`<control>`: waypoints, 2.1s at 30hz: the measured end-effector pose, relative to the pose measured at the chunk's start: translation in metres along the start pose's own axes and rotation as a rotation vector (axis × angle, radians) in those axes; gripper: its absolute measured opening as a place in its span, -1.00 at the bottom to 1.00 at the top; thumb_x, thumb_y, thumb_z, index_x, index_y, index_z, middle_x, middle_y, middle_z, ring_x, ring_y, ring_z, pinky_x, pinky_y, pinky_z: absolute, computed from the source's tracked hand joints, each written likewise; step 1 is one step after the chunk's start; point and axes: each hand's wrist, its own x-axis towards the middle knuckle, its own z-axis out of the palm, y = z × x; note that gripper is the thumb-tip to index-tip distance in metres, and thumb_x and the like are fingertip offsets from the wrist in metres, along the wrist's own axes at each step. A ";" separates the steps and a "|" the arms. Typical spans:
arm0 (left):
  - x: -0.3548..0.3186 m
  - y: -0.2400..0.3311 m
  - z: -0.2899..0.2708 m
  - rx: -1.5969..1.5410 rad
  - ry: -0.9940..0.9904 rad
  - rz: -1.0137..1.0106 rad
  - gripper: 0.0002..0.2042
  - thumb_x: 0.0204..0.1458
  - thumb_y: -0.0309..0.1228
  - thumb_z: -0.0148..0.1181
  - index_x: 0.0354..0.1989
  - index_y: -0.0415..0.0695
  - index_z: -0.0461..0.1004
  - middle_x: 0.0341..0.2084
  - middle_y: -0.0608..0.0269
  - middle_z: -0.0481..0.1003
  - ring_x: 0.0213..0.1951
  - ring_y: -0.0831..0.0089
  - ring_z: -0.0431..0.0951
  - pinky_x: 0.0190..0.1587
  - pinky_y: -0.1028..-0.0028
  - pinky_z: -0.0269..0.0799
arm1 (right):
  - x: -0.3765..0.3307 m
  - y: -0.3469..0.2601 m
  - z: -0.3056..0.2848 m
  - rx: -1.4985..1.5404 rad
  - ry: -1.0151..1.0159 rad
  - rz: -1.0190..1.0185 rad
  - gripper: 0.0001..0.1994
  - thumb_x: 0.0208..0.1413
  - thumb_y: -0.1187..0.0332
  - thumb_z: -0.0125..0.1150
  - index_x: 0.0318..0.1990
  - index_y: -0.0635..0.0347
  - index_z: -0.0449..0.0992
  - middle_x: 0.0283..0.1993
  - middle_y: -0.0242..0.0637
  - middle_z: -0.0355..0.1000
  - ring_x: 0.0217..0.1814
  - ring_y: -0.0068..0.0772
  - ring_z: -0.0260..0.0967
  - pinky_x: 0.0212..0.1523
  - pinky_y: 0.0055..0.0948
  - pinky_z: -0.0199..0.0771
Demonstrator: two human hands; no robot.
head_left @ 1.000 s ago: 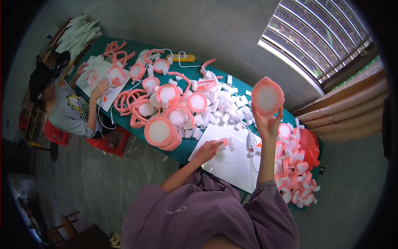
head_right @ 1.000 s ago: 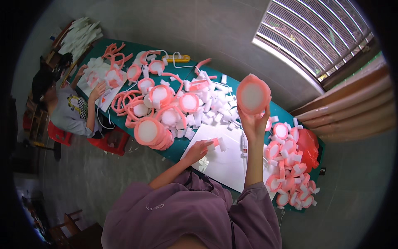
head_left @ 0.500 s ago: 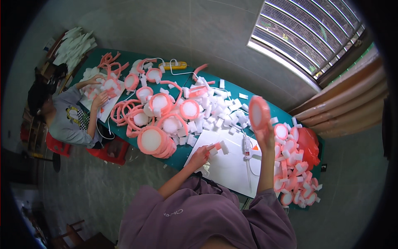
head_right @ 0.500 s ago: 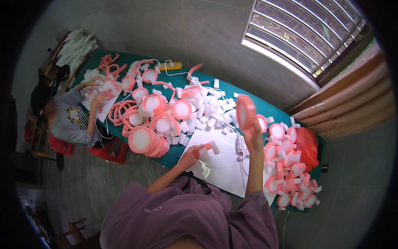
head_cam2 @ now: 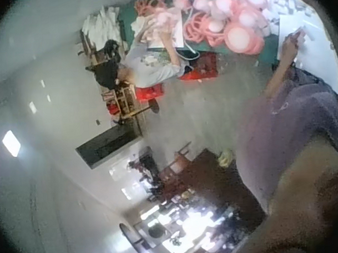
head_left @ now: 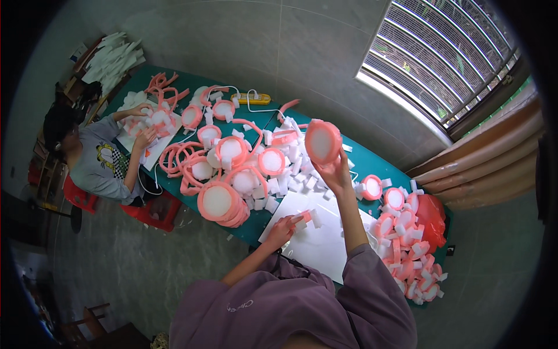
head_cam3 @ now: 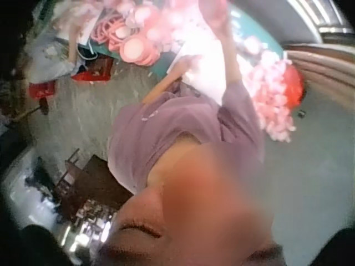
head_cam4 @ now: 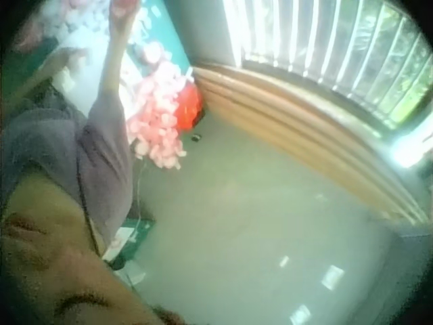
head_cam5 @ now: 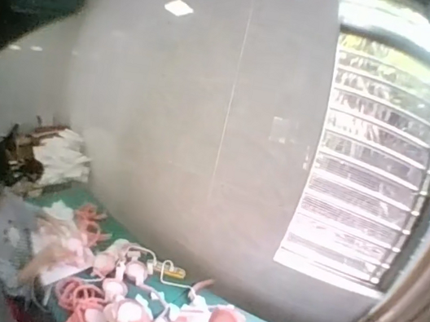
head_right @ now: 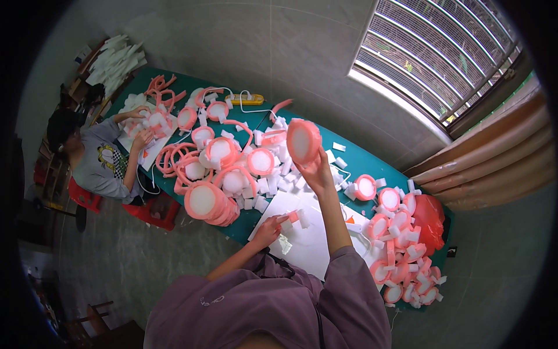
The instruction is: The person assembles foam crafts by applying hot glue to foam pieces with a hot glue gun and attaching foam blocks to circular foam pads by hand.
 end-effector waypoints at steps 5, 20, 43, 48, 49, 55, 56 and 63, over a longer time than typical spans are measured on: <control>0.005 0.002 -0.005 -0.091 -0.040 -0.021 -0.51 -0.23 -0.59 -0.03 -0.01 0.01 0.22 -0.18 0.07 0.30 -0.18 0.12 0.31 -0.12 0.36 0.25 | -0.020 -0.006 0.003 -0.034 -0.022 -0.078 -0.35 -0.13 0.08 0.12 0.09 0.13 0.02 0.11 -0.27 0.03 0.17 -0.32 -0.05 0.14 -0.30 0.00; 0.048 0.011 -0.042 -1.235 0.005 -0.755 -0.25 -0.14 -0.45 0.09 0.11 0.15 -0.35 -0.17 0.11 0.26 -0.32 0.31 0.43 -0.47 0.35 0.44 | -0.125 -0.023 0.007 -1.351 0.172 -0.674 -0.30 -0.47 0.39 0.35 -0.02 0.11 0.17 0.09 -0.15 0.01 0.13 -0.22 0.01 0.05 -0.31 0.11; 0.095 0.057 -0.074 -1.380 -0.337 -0.589 -0.32 -0.08 0.19 -0.40 0.07 -0.10 0.01 -0.06 0.12 0.20 -0.10 0.25 0.34 -0.17 0.27 0.38 | -0.079 -0.017 0.014 -1.620 -0.117 -0.418 -0.28 -0.45 0.22 0.36 -0.01 0.15 0.20 0.06 -0.13 0.07 0.10 -0.15 0.03 0.06 -0.31 0.10; 0.104 0.058 -0.084 -1.386 -0.312 -0.615 -0.36 -0.06 0.16 -0.32 0.07 -0.09 0.02 -0.07 0.10 0.19 -0.10 0.21 0.33 -0.20 0.23 0.41 | -0.069 -0.026 0.027 -1.594 -0.120 -0.348 -0.27 -0.46 0.19 0.38 -0.01 0.16 0.20 0.05 -0.19 0.11 0.11 -0.22 0.04 0.08 -0.34 0.08; 0.105 0.058 -0.086 -1.398 -0.324 -0.595 -0.36 -0.07 0.15 -0.29 0.07 -0.08 0.02 -0.07 0.10 0.19 -0.09 0.22 0.33 -0.20 0.23 0.42 | -0.068 -0.027 0.028 -1.593 -0.116 -0.352 -0.27 -0.46 0.19 0.38 -0.01 0.16 0.20 0.05 -0.19 0.11 0.11 -0.22 0.04 0.08 -0.34 0.08; 0.115 0.055 -0.096 -1.424 -0.363 -0.518 -0.33 -0.10 0.17 -0.25 0.08 -0.08 0.00 -0.03 0.10 0.18 -0.07 0.24 0.32 -0.20 0.24 0.42 | -0.064 -0.040 0.037 -1.698 -0.154 -0.370 -0.33 -0.43 0.18 0.36 -0.01 -0.02 0.26 0.10 -0.19 0.05 0.18 -0.15 -0.08 0.11 -0.23 0.01; 0.116 0.058 -0.099 -1.442 -0.371 -0.509 -0.32 -0.11 0.17 -0.24 0.08 -0.08 -0.01 -0.02 0.10 0.17 -0.07 0.24 0.32 -0.20 0.24 0.42 | -0.064 -0.044 0.040 -1.712 -0.159 -0.364 -0.39 -0.40 0.19 0.35 -0.04 -0.05 0.30 0.12 -0.20 0.03 0.19 -0.15 -0.10 0.11 -0.21 0.00; 0.116 0.066 -0.117 -1.463 -0.321 -0.540 -0.48 0.01 -0.02 -0.22 0.10 -0.02 -0.01 0.02 0.13 0.14 0.00 0.22 0.24 -0.11 0.12 0.30 | -0.059 -0.053 0.046 -1.651 -0.208 -0.298 -0.59 -0.30 0.17 0.28 -0.19 -0.01 0.42 0.09 -0.21 0.08 0.13 -0.16 0.01 0.05 -0.23 0.11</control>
